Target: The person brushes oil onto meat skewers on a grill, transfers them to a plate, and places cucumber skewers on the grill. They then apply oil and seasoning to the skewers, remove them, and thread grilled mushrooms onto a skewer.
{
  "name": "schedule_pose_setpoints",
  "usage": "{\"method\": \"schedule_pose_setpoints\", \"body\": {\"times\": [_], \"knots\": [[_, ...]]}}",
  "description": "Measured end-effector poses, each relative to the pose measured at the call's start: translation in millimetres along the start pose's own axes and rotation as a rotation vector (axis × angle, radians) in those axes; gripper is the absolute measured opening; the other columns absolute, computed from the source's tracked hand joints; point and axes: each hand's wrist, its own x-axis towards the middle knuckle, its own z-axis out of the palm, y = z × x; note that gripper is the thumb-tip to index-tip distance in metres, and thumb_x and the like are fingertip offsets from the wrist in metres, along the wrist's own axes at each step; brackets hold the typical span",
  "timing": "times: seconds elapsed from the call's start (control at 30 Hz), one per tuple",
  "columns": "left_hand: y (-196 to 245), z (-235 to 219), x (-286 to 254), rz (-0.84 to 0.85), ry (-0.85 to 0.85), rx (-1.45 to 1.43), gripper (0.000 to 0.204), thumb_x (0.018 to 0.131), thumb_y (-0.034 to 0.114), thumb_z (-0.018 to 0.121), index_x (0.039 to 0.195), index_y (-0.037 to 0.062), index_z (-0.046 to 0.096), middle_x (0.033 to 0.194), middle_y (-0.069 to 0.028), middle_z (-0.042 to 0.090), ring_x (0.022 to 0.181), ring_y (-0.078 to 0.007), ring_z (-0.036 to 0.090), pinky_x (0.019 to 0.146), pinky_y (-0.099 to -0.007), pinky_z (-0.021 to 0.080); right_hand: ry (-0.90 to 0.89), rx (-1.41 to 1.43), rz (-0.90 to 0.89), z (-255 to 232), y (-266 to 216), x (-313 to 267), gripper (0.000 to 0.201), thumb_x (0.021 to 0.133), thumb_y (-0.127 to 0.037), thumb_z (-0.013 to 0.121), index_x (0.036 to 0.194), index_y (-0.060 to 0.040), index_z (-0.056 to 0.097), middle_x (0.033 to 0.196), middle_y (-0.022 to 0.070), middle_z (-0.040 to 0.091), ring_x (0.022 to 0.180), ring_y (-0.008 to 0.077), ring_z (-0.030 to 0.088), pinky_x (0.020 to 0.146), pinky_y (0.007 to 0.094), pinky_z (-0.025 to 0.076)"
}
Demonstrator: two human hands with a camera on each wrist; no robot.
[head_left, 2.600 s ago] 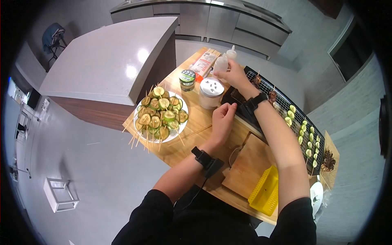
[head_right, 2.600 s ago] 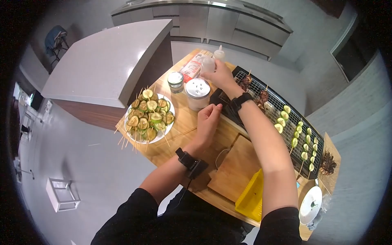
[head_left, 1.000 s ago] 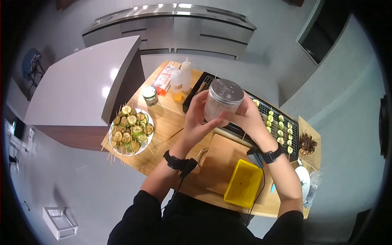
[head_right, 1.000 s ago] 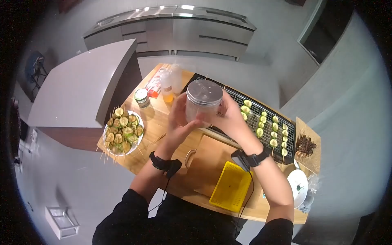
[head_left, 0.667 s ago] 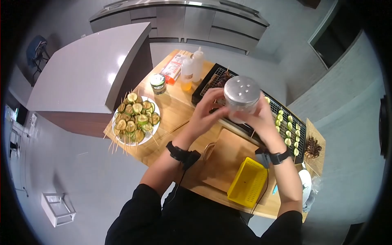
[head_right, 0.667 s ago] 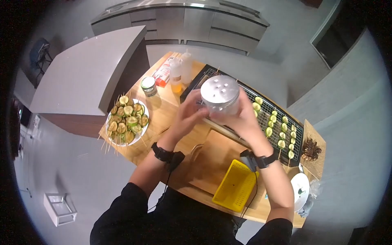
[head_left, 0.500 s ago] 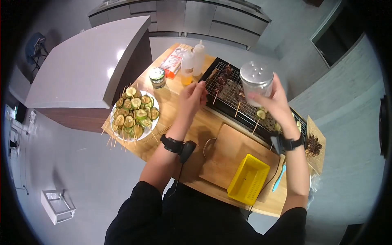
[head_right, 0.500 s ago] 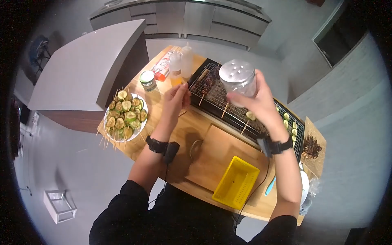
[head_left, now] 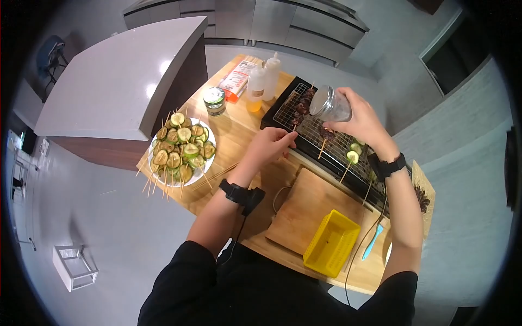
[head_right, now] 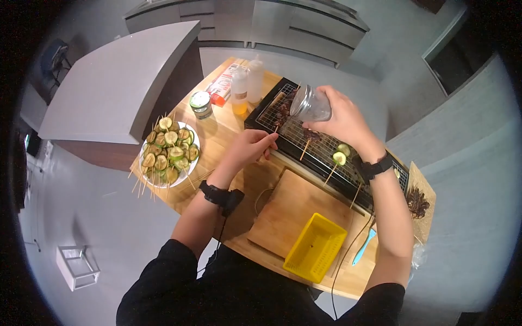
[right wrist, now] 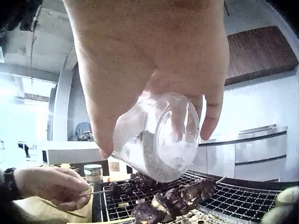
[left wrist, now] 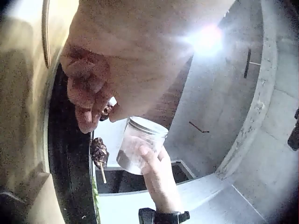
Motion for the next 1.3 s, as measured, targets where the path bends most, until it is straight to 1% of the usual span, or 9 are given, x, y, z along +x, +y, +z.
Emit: {"method": "schedule_pose_setpoints", "body": {"times": [0.17, 0.27, 0.4, 0.67, 0.77, 0.87, 0.97, 1.17, 1.3], "knots": [[-15, 8, 10, 0.004, -0.048, -0.199, 0.041, 0.106, 0.039, 0.065, 0.090, 0.0028, 0.076, 0.065, -0.0012, 0.068, 0.056, -0.0063, 0.060, 0.051, -0.0230, 0.044, -0.082, -0.008, -0.004, -4, -3, 5, 0.082, 0.070, -0.042, 0.093, 0.134, -0.0050, 0.058, 0.125, 0.0225, 0.069, 0.119, 0.0425, 0.066, 0.100, 0.0462, 0.053], [-17, 10, 11, 0.008, -0.045, -0.254, 0.039, 0.106, 0.038, 0.066, 0.090, 0.0032, 0.074, 0.066, -0.0003, 0.067, 0.056, -0.0057, 0.059, 0.052, -0.0219, 0.043, -0.001, 0.030, -0.011, -5, -4, 7, 0.079, 0.070, -0.042, 0.093, 0.131, -0.0048, 0.060, 0.123, 0.0222, 0.070, 0.118, 0.0423, 0.067, 0.098, 0.0461, 0.053], [-21, 12, 14, 0.007, -0.039, -0.322, 0.039, 0.105, 0.039, 0.067, 0.089, 0.0037, 0.074, 0.067, 0.0008, 0.066, 0.057, -0.0054, 0.060, 0.053, -0.0210, 0.043, -0.019, 0.019, 0.024, -7, -2, 11, 0.077, 0.071, -0.043, 0.092, 0.129, -0.0042, 0.062, 0.120, 0.0222, 0.071, 0.115, 0.0422, 0.068, 0.096, 0.0464, 0.054], [-15, 13, 9, -0.002, -0.006, -0.282, 0.040, 0.102, 0.040, 0.072, 0.087, 0.0027, 0.074, 0.068, 0.0008, 0.066, 0.058, -0.0047, 0.058, 0.054, -0.0205, 0.041, 0.075, -0.012, 0.117, -6, 13, 30, 0.078, 0.071, -0.048, 0.091, 0.130, -0.0055, 0.064, 0.120, 0.0219, 0.073, 0.113, 0.0391, 0.070, 0.095, 0.0447, 0.054], [-13, 13, 9, -0.003, -0.006, -0.269, 0.040, 0.102, 0.040, 0.073, 0.088, 0.0025, 0.075, 0.068, 0.0005, 0.066, 0.058, -0.0045, 0.057, 0.053, -0.0207, 0.041, -0.020, -0.041, 0.176, -7, 13, 35, 0.078, 0.071, -0.047, 0.090, 0.131, -0.0049, 0.064, 0.119, 0.0218, 0.073, 0.113, 0.0385, 0.070, 0.095, 0.0442, 0.054], [-15, 13, 9, 0.015, -0.003, -0.269, 0.040, 0.102, 0.040, 0.072, 0.089, 0.0022, 0.075, 0.068, 0.0001, 0.066, 0.058, -0.0043, 0.057, 0.053, -0.0206, 0.041, 0.036, -0.007, 0.153, -4, 13, 36, 0.079, 0.070, -0.047, 0.091, 0.131, -0.0050, 0.064, 0.118, 0.0210, 0.074, 0.112, 0.0383, 0.071, 0.095, 0.0440, 0.054], [-16, 13, 8, 0.023, 0.004, -0.301, 0.040, 0.103, 0.039, 0.071, 0.088, 0.0022, 0.075, 0.068, -0.0006, 0.067, 0.057, -0.0042, 0.058, 0.052, -0.0205, 0.041, -0.064, 0.086, 0.165, -8, 2, 28, 0.080, 0.070, -0.049, 0.092, 0.131, -0.0051, 0.064, 0.118, 0.0208, 0.074, 0.111, 0.0391, 0.071, 0.095, 0.0440, 0.054], [-19, 14, 10, 0.061, 0.007, -0.313, 0.040, 0.105, 0.037, 0.068, 0.086, 0.0023, 0.074, 0.065, -0.0021, 0.068, 0.054, -0.0046, 0.057, 0.050, -0.0208, 0.041, -0.104, 0.018, 0.003, -1, -9, 3, 0.083, 0.070, -0.049, 0.093, 0.132, -0.0049, 0.062, 0.120, 0.0214, 0.073, 0.114, 0.0403, 0.070, 0.096, 0.0443, 0.054], [-20, 13, 11, 0.062, 0.000, -0.301, 0.040, 0.106, 0.036, 0.067, 0.086, 0.0024, 0.074, 0.065, -0.0023, 0.068, 0.054, -0.0046, 0.056, 0.050, -0.0213, 0.040, -0.040, 0.146, 0.019, -9, -24, -8, 0.079, 0.071, -0.041, 0.096, 0.132, -0.0043, 0.061, 0.118, 0.0188, 0.073, 0.111, 0.0358, 0.072, 0.096, 0.0416, 0.055]]}}
